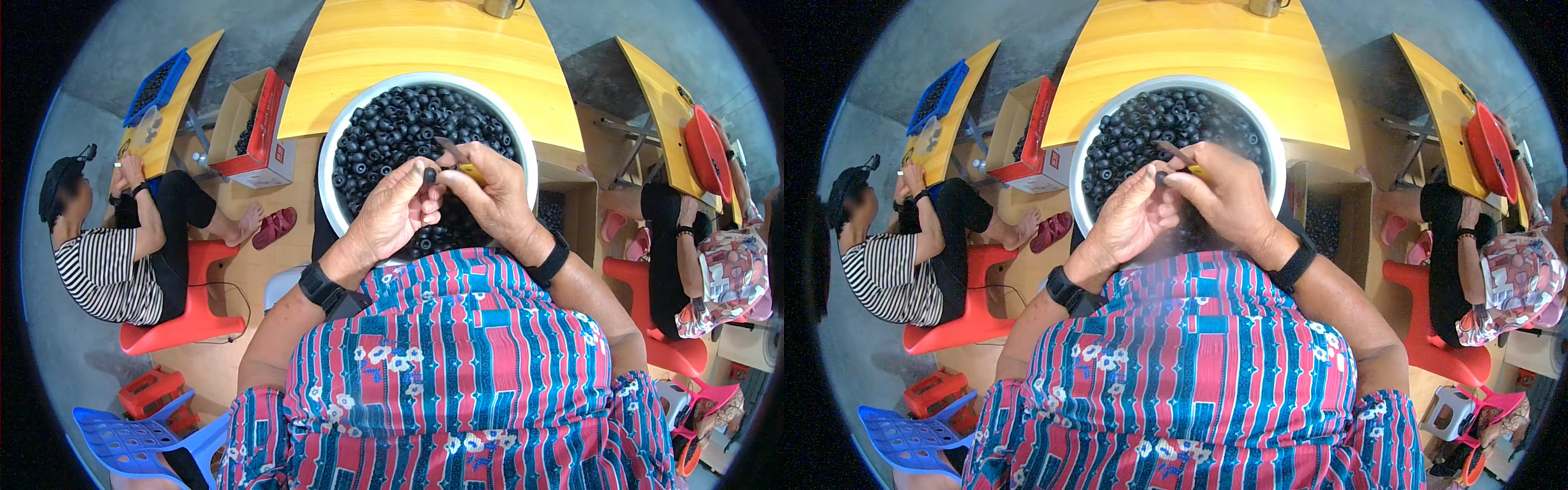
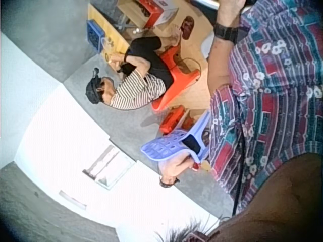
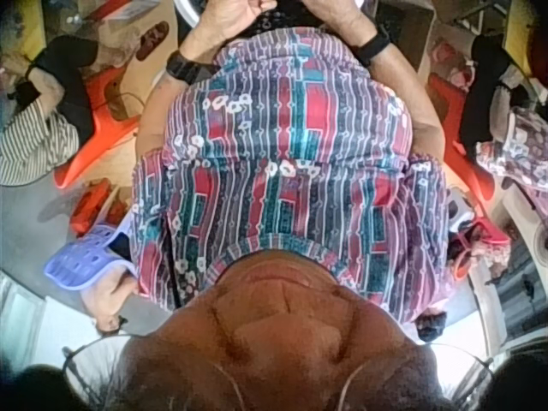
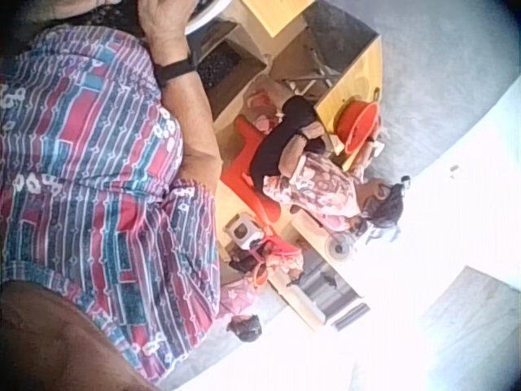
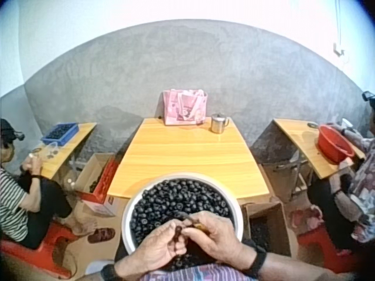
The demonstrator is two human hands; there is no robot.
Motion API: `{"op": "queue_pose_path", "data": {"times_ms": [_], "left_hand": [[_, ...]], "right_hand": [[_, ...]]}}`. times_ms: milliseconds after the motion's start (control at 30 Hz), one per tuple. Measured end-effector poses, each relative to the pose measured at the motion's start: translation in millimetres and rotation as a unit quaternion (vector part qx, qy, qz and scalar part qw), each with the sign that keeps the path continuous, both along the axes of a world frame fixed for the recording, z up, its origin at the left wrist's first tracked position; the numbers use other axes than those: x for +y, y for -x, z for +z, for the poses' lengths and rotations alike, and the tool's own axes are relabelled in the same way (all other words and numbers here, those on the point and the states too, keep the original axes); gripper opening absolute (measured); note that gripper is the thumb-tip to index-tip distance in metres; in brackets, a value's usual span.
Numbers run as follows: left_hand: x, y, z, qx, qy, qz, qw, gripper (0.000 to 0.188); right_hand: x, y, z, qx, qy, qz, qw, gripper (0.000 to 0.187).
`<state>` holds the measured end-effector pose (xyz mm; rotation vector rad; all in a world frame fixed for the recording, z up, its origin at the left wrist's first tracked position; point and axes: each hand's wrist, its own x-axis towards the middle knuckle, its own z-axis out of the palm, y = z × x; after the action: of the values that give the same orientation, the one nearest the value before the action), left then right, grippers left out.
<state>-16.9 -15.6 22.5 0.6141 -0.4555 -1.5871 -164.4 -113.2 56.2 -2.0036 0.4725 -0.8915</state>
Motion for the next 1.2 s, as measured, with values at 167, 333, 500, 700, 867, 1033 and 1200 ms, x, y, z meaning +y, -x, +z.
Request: {"op": "queue_pose_path", "data": {"times_ms": [167,333,500,700,867,1033,1200], "left_hand": [[0.2,0.5,1.9,-0.012,0.041,0.007,0.999,0.031],[1.0,0.0,-0.3,-0.012,0.011,0.030,0.999,0.032],[2.9,0.8,1.5,-0.015,-0.003,0.038,0.999,0.031],[4.0,0.0,-0.9,0.025,0.004,0.024,0.999,0.025],[3.8,0.1,-0.1,0.045,0.010,0.014,0.999,0.026],[4.1,1.3,2.6,0.037,-0.017,0.013,0.999,0.027],[5.7,2.5,4.1,0.036,-0.025,0.016,0.999,0.025]], "right_hand": [[-6.8,7.0,-0.4,0.016,0.136,0.006,0.991,0.015],[0.6,6.7,3.6,0.088,0.202,0.010,0.975,0.021],[2.4,5.3,4.9,0.102,0.219,-0.002,0.970,0.023],[2.0,5.5,3.7,0.103,0.219,-0.016,0.970,0.024],[1.5,5.5,2.8,0.107,0.219,-0.017,0.970,0.024],[1.9,5.7,3.1,0.113,0.210,-0.024,0.971,0.023],[0.9,6.1,1.0,0.115,0.203,-0.028,0.972,0.023]]}}
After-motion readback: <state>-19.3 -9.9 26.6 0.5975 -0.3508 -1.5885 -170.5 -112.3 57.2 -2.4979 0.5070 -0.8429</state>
